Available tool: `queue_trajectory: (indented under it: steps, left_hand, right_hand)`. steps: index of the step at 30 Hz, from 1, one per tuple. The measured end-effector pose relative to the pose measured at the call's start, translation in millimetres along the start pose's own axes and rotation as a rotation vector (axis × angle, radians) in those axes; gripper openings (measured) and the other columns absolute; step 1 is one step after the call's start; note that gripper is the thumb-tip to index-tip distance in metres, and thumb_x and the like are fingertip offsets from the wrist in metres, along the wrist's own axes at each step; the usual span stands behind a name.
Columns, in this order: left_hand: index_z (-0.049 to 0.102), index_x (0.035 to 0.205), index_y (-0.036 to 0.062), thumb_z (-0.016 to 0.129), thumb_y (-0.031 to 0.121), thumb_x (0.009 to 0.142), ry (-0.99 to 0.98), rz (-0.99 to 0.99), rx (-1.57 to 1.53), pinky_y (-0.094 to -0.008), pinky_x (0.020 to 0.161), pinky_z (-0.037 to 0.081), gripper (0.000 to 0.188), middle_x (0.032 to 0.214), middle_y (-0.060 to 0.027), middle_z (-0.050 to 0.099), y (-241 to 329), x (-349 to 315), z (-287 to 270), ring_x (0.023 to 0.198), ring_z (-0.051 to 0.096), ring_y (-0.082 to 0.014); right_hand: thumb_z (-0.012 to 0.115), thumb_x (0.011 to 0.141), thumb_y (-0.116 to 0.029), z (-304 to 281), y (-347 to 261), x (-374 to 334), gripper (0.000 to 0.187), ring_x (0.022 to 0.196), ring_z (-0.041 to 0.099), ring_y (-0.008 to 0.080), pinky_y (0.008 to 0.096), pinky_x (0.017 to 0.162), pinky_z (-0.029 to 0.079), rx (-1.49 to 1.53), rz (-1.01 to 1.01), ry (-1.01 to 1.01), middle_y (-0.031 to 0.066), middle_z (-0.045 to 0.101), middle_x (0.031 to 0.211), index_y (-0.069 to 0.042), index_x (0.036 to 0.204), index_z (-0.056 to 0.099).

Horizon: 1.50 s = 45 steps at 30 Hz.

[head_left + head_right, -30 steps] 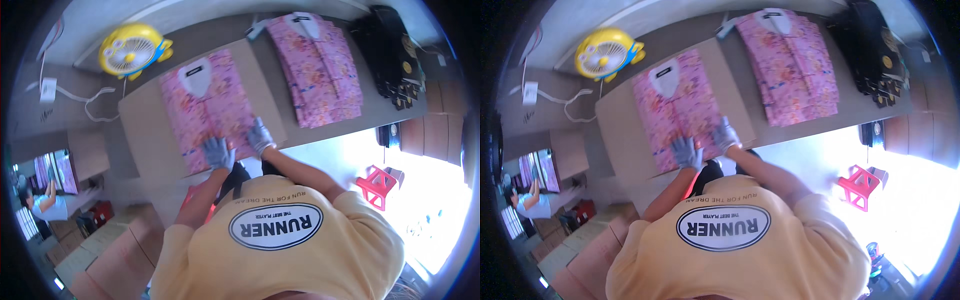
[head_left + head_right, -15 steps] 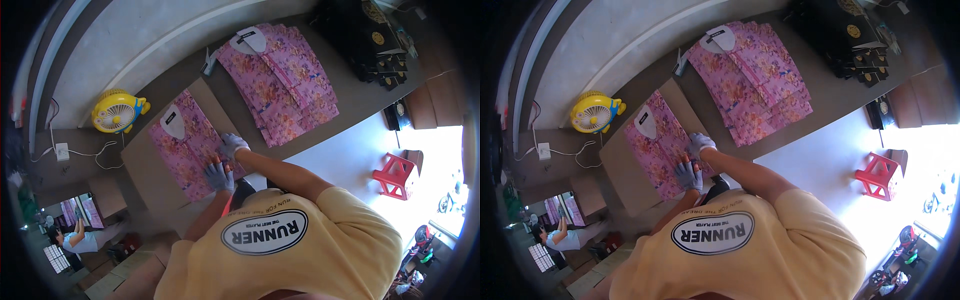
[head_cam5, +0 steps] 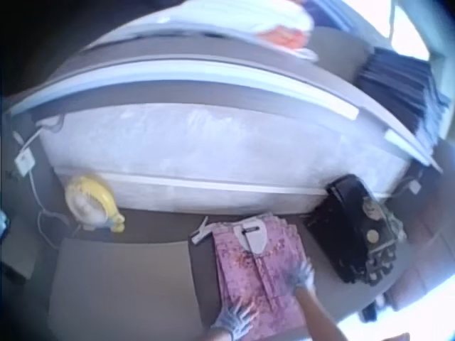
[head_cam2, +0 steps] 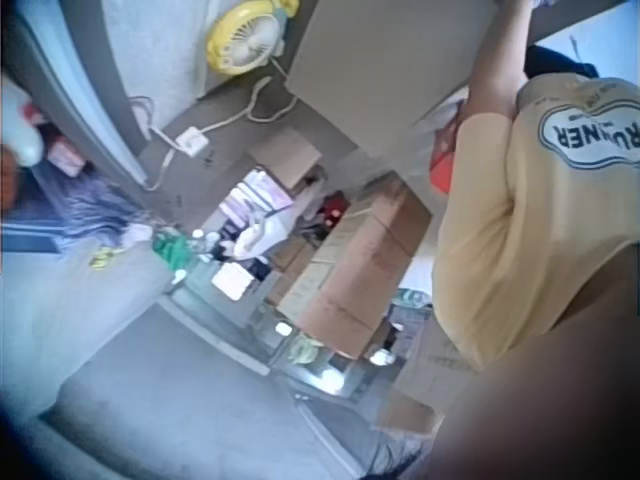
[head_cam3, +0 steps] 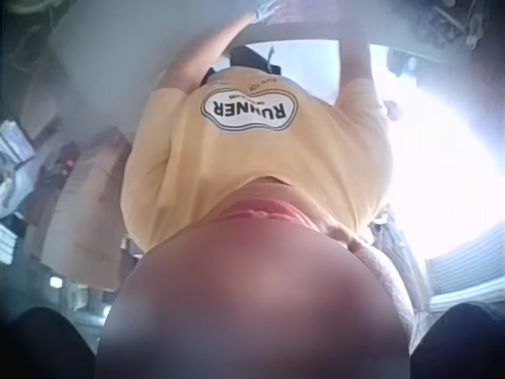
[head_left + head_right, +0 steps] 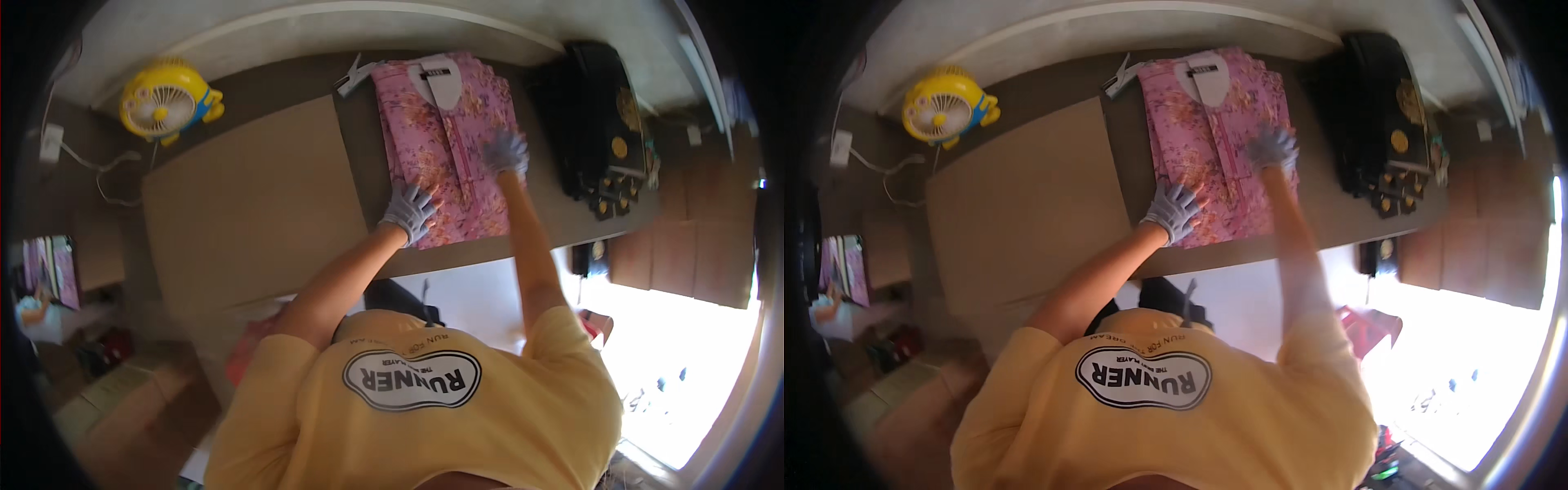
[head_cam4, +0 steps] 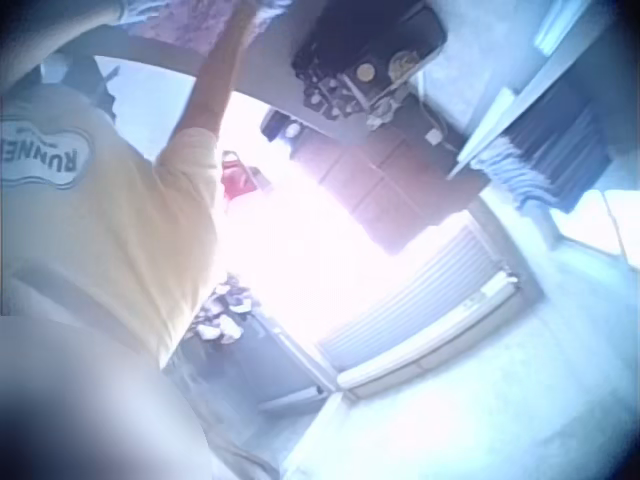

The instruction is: The person folds pink floral shirts on a table using cardboard dividers. They place a shirt on the table, smooth it, fold it in half, and then fold it again. The folded shirts are stacked on the right side of the table. The person repeats this process for multiple shirts throughout the video.

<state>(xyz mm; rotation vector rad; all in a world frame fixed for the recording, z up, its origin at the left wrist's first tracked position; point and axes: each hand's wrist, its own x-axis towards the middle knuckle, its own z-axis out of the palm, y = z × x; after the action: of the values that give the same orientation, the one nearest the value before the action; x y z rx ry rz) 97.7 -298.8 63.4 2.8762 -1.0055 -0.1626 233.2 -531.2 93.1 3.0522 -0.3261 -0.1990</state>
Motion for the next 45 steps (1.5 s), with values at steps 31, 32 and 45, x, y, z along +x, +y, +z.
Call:
queue_trajectory:
  steps: [31,32,45]
  left_hand:
    - [0.054,0.127,0.0096,0.055,0.025,0.086,0.297,-0.758,-0.402,-0.0522,0.101,0.035,0.044,0.134,-0.0202,0.047,-242,-463,25,0.113,0.049,-0.0394]
    - [0.051,0.130,0.0098,0.055,0.027,0.087,0.286,-0.778,-0.276,-0.0530,0.102,0.034,0.047,0.137,-0.0204,0.045,-250,-469,29,0.117,0.046,-0.0404]
    - [0.047,0.134,0.0070,0.056,0.043,0.086,0.398,-1.116,-0.045,-0.0494,0.104,0.035,0.061,0.141,-0.0202,0.040,-270,-487,59,0.130,0.037,-0.0407]
  right_hand:
    - [0.059,0.082,-0.047,45,-267,-117,0.047,0.106,0.061,0.0341,0.0412,0.090,0.048,0.456,0.117,-0.090,0.0132,0.065,0.116,-0.014,0.115,0.065]
    - [0.059,0.081,-0.047,46,-261,-115,0.047,0.107,0.061,0.0341,0.0411,0.090,0.048,0.408,0.086,-0.135,0.0132,0.065,0.116,-0.014,0.114,0.066]
    - [0.070,0.076,-0.046,58,-222,-84,0.042,0.089,0.065,0.0355,0.0422,0.077,0.050,0.547,0.025,0.031,0.0158,0.068,0.096,-0.014,0.104,0.069]
